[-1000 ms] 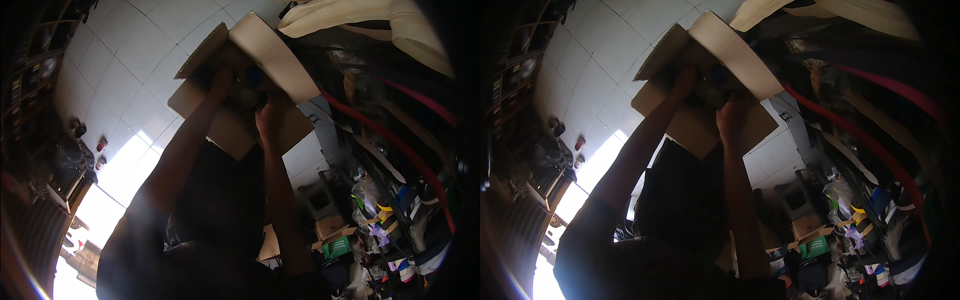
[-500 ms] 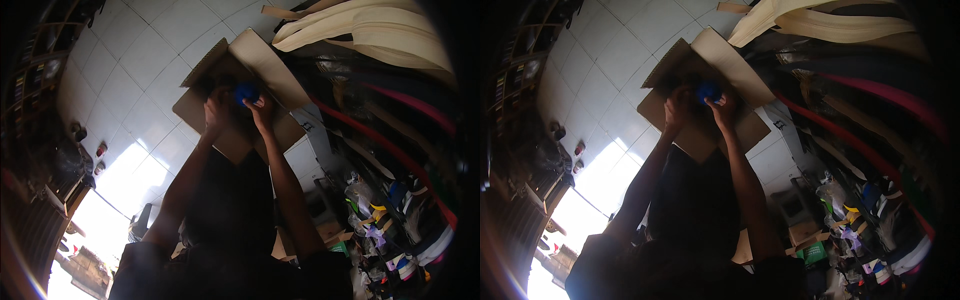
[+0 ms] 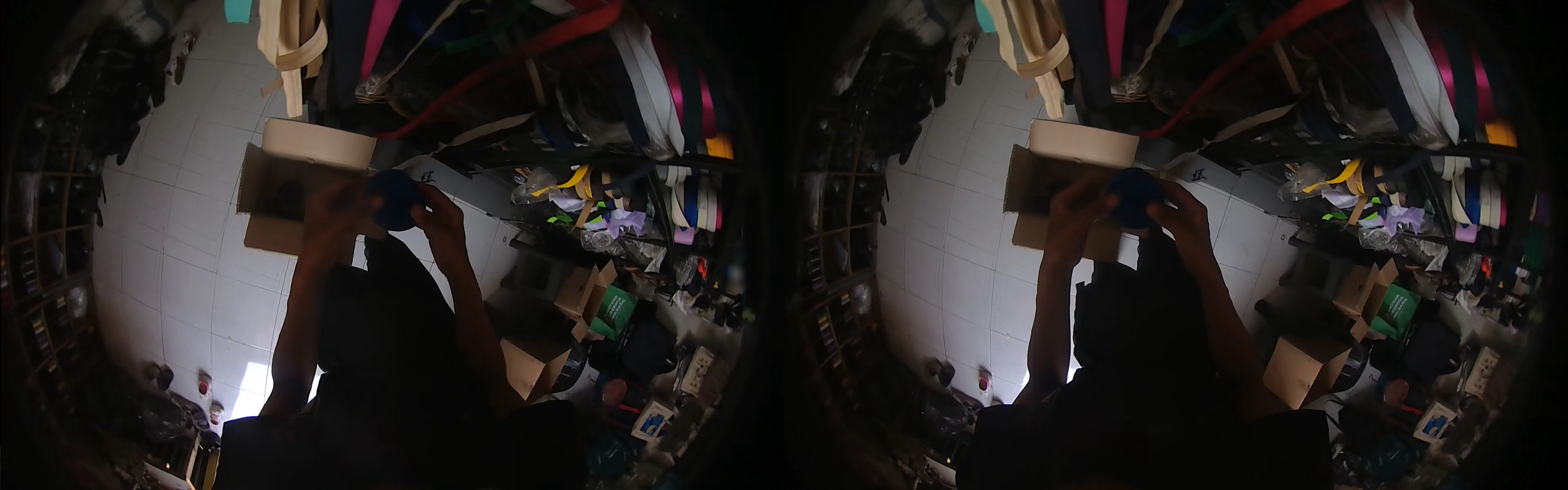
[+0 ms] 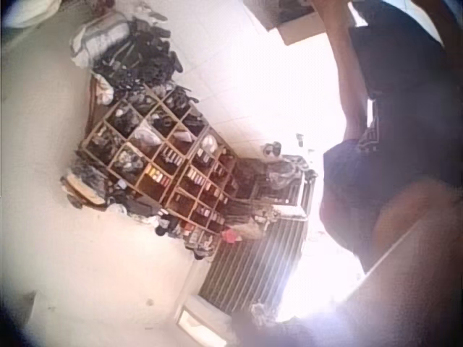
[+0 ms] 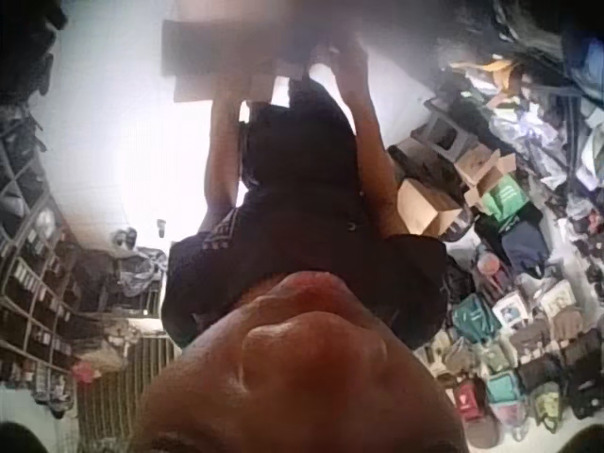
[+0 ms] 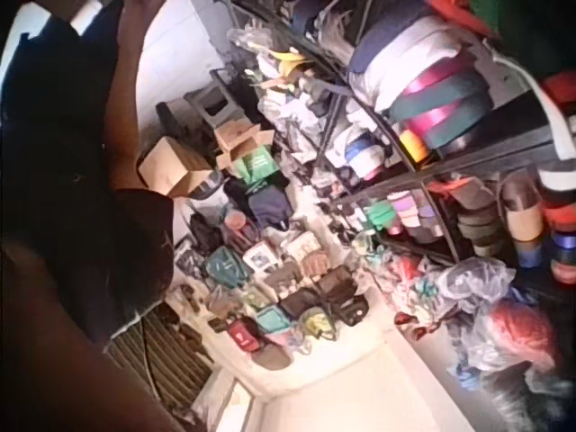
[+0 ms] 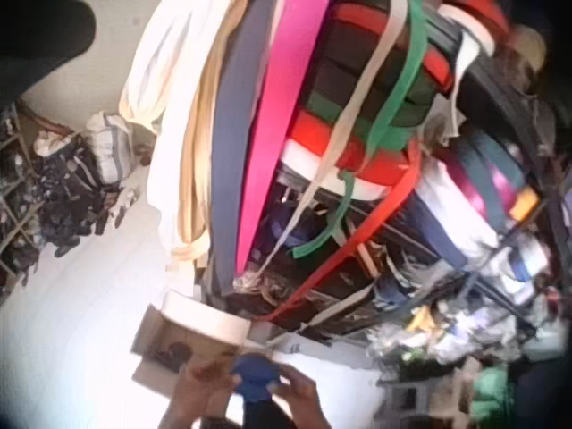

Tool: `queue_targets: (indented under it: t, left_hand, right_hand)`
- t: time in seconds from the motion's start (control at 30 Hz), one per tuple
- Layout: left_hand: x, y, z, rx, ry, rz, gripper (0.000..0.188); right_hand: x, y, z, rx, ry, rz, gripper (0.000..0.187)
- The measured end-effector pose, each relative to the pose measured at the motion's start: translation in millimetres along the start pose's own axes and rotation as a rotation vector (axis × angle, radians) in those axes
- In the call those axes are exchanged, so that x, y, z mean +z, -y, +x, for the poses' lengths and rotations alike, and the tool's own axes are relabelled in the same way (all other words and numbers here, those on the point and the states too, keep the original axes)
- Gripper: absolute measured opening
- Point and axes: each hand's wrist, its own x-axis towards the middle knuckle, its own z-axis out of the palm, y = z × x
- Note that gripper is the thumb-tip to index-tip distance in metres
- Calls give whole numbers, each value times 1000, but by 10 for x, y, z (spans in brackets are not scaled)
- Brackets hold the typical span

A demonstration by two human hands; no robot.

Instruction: The person picks up various rolls of tape from a cardboard box by hand and places them onto the shelves of a storage rack.

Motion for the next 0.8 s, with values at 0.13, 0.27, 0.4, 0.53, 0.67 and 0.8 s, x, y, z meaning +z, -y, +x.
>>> queue_targets:
  t: [0.13,0.27,0.4,0.53,0.67,0.8]
  left_hand:
    - [735,-95,10,-59,72,-72,42]
    - [1494,-152,38,-14,198,-62,40]
    - [2440,-94,12,-27,179,-105,38]
    - [3549,-5,15,30,259,-74,40]
    - [4477,18,74,115,392,-36,46]
    - [4910,148,134,198,451,65,43]
  right_hand:
    - [-673,234,-353,-86,-72,42,46]
    - [-1265,459,-636,-208,-202,107,50]
    - [-1728,906,-1002,-438,-320,-4,76]
    - [-2580,1002,-1005,-703,-582,-302,93]
    - [-3499,1369,-960,-959,-916,-537,74]
    - [-4429,2157,-652,-1069,-1083,-639,74]
